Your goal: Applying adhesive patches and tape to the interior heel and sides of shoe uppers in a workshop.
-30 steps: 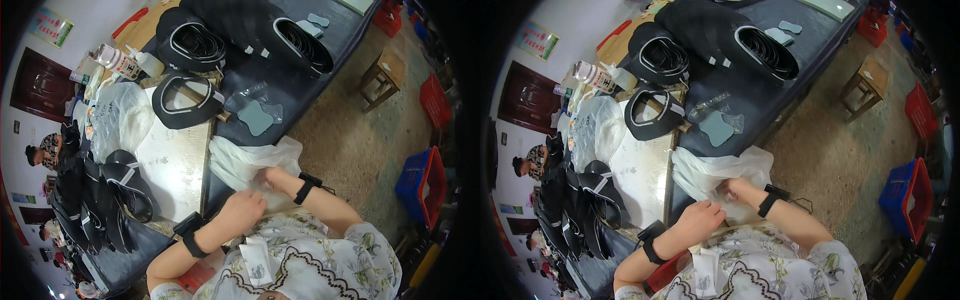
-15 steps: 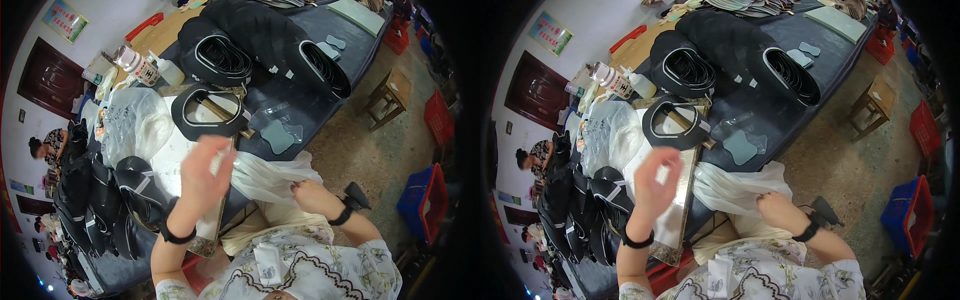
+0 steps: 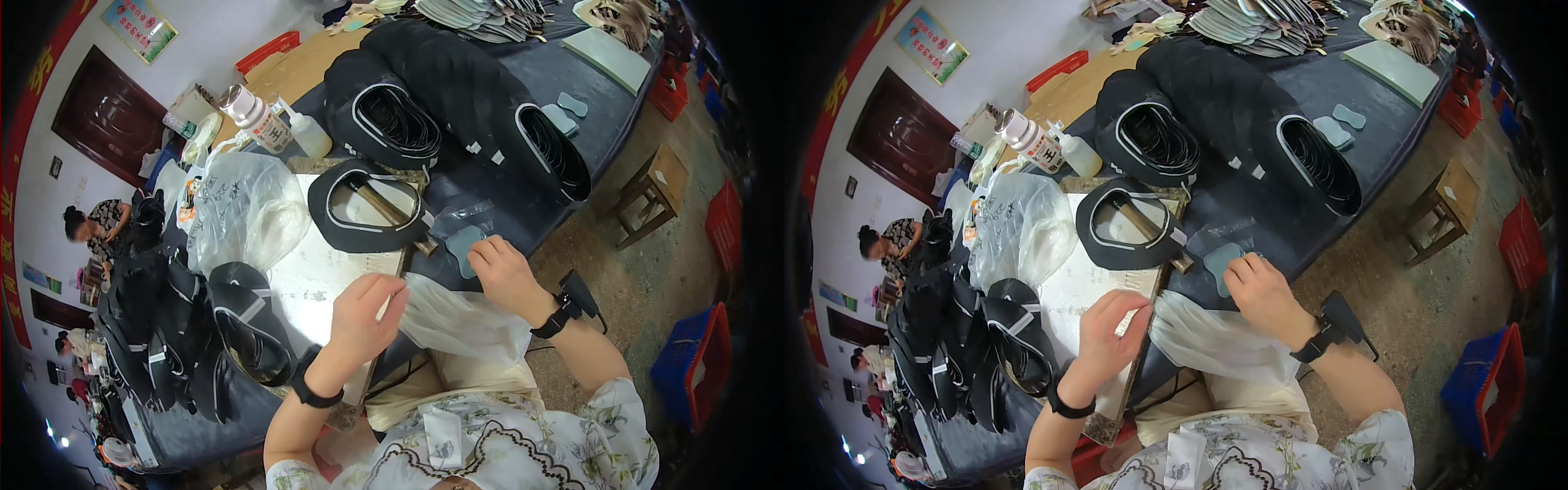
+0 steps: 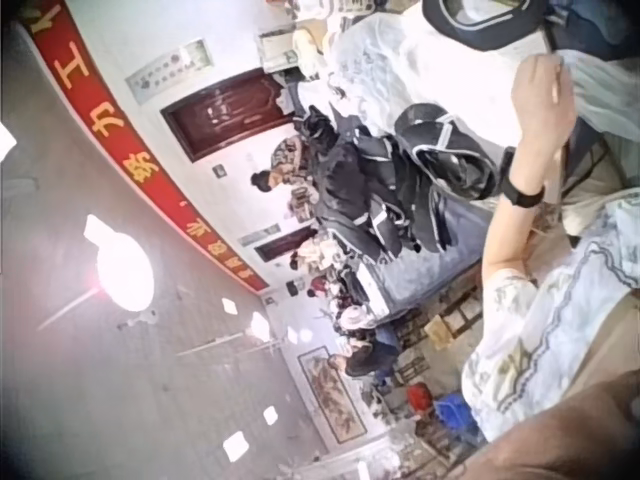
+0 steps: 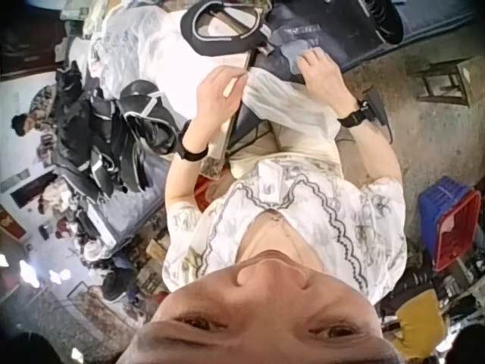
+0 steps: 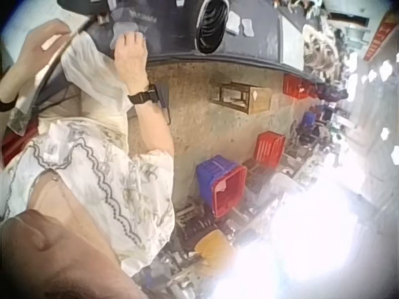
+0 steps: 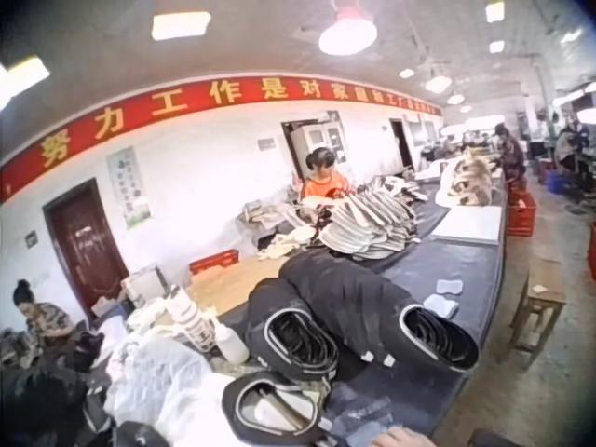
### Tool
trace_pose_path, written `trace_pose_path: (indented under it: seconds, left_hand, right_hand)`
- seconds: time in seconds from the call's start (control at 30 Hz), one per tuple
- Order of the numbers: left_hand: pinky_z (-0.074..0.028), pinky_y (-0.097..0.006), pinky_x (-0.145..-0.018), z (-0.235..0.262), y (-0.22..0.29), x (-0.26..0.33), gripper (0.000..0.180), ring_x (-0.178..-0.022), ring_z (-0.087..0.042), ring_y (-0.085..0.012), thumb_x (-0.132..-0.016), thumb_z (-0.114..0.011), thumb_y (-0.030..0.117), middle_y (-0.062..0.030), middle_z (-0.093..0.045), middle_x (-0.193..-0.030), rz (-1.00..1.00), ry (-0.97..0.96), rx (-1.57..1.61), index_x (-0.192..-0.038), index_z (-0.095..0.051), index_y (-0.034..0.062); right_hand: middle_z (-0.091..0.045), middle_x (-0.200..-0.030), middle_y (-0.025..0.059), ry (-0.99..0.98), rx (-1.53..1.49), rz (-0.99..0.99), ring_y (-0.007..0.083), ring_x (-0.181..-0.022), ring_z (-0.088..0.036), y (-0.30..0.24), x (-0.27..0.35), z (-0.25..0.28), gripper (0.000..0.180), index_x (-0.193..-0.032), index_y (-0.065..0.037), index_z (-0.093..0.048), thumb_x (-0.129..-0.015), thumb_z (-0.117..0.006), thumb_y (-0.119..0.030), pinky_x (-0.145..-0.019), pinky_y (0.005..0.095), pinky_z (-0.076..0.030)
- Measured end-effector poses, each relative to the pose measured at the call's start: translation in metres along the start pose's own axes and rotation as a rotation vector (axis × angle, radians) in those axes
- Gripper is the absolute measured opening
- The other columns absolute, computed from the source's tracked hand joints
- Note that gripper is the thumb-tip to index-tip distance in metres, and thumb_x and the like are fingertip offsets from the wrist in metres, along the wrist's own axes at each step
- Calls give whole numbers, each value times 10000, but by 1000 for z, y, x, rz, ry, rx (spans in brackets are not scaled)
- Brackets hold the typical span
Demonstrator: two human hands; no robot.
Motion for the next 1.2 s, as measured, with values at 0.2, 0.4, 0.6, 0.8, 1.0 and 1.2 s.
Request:
trace_pose_path:
  seconds: [0.2,0.4,0.6,0.8,1.0,1.2]
  left_hand:
    - [-480,-320,-583,28,-4,30,123,-653,-603,-278,-718,-649,3,-114,-622,-739,-9,44,-103,-834,-619,32]
    - [-484,-287,-629,29,11,24,91,-684,-623,-240,-760,-626,-7,-118,-636,-774,2,21,-39,-850,-617,4]
    - [-469,-264,-659,22,12,14,153,-695,-602,-175,-756,-630,-19,-100,-622,-800,199,127,351,-908,-614,-7]
    - [-480,-243,-635,7,31,9,212,-717,-612,-146,-776,-640,-1,-110,-639,-861,88,115,209,-981,-598,-36]
    - [-487,-238,-654,1,9,23,138,-733,-619,-131,-807,-611,8,-97,-644,-815,356,3,539,-935,-628,-40]
    - [-488,-218,-634,6,11,22,91,-692,-621,-103,-794,-596,-2,-62,-643,-749,325,4,282,-864,-625,-54]
  right_hand:
    - [-527,-824,94,-14,132,203,257,-801,-513,-31,8,20,178,-806,-7,-558,-652,-572,-94,-739,334,-442]
    - [-558,-760,104,314,-94,46,276,-677,-531,2,-5,55,138,-800,-5,-558,-665,-584,-13,-616,337,-429]
    - [-518,-769,-24,507,-1465,-650,21,-674,-485,6,-13,57,115,-846,-12,-531,-913,-492,-97,-610,216,-466]
    - [-525,-764,-1,289,-1560,-504,48,-694,-527,-53,-23,33,60,-855,6,-527,-882,-530,-47,-634,210,-490]
    - [-543,-768,13,152,-1674,-478,70,-719,-534,-65,-24,22,63,-849,15,-520,-873,-526,-43,-654,213,-488]
    - [-546,-748,27,54,-1358,-406,74,-723,-541,-68,-27,26,73,-808,24,-510,-825,-546,-37,-635,227,-501]
Point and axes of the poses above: each hand's wrist, its own x-axis away from the middle knuckle, its own z-axis out of the back of the hand, y = z × x, the point moved 9 cm from there along -x, towards the middle knuckle
